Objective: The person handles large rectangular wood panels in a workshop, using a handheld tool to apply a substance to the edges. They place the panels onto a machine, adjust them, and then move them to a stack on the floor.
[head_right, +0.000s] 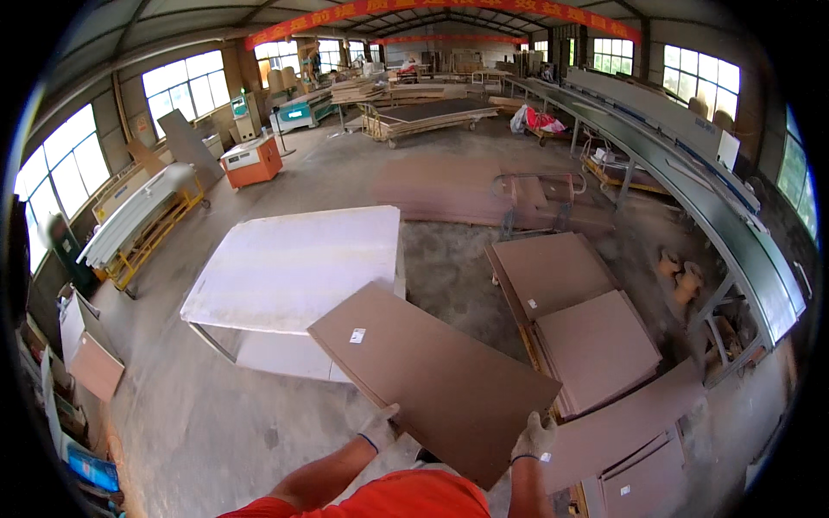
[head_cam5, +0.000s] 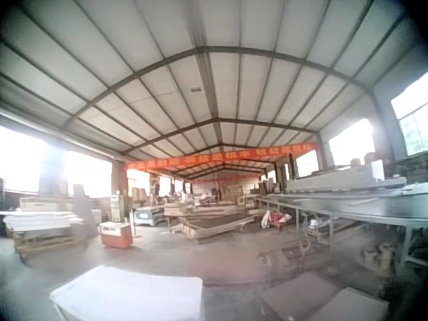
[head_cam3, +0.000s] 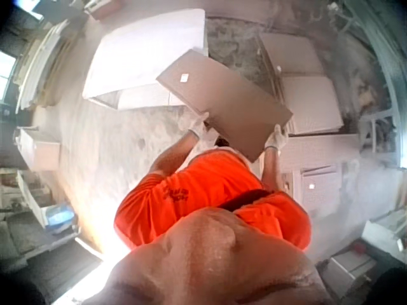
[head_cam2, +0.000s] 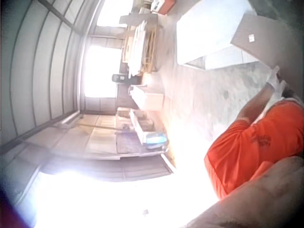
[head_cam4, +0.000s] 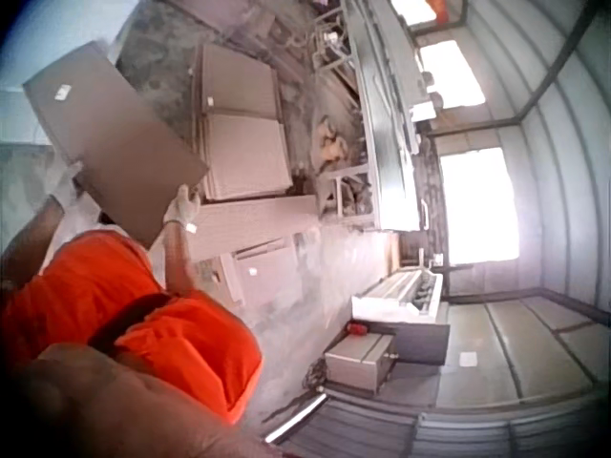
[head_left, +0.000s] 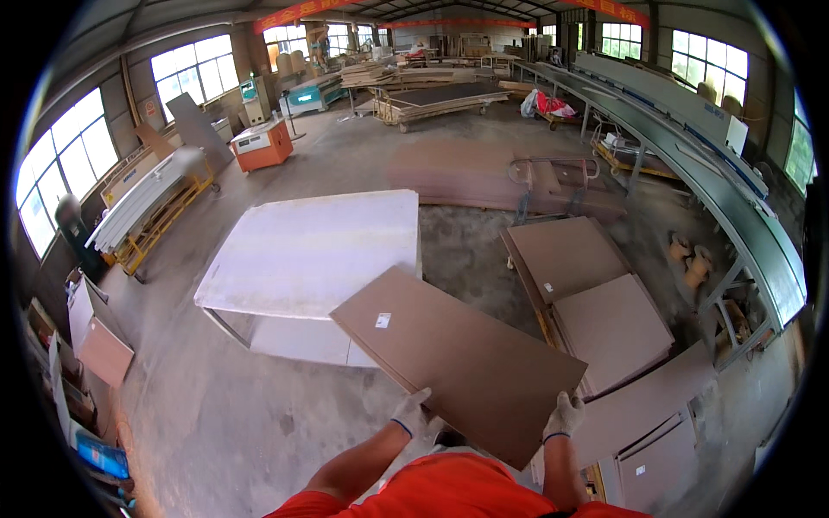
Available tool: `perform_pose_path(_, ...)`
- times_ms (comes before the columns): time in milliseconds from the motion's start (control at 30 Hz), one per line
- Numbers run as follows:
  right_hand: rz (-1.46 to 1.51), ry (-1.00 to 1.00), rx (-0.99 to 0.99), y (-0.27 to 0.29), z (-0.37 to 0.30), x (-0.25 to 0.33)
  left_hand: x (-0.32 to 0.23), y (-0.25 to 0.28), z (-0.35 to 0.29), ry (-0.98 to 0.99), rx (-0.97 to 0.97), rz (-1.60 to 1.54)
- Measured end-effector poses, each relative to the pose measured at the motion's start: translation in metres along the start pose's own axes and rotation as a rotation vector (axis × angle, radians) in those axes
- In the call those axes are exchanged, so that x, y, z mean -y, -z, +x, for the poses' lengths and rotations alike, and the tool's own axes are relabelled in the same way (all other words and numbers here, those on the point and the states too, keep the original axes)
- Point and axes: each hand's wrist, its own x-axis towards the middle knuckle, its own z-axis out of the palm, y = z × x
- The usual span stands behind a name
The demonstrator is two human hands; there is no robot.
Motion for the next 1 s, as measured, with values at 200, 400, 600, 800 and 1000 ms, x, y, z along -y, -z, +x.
perform_pose_path(200,-0.080,-0.374,0.116,-0.111,-0.022,-0.071,-0.018,-0.007,0.027,0.074,0.087,0.176)
perform_pose_path(400,-0.137,-0.739,0.438,-0.282,-0.095,-0.084,-0.202,0.074,0.095,-0.461,-0.175,0.697)
perform_pose_path(600,-0.094,-0.803,0.638,-0.425,-0.117,-0.140,-0.396,0.061,0.147,-0.545,-0.087,0.747)
perform_pose_path(800,-0.400,-0.715,0.625,-0.325,-0.128,-0.210,-0.357,0.161,0.178,-0.792,-0.470,2.204)
perform_pose_path(1000,-1.500,-0.534,0.229,0.029,-0.167,-0.219,-0.195,0.253,0.146,-0.257,-0.299,2.151)
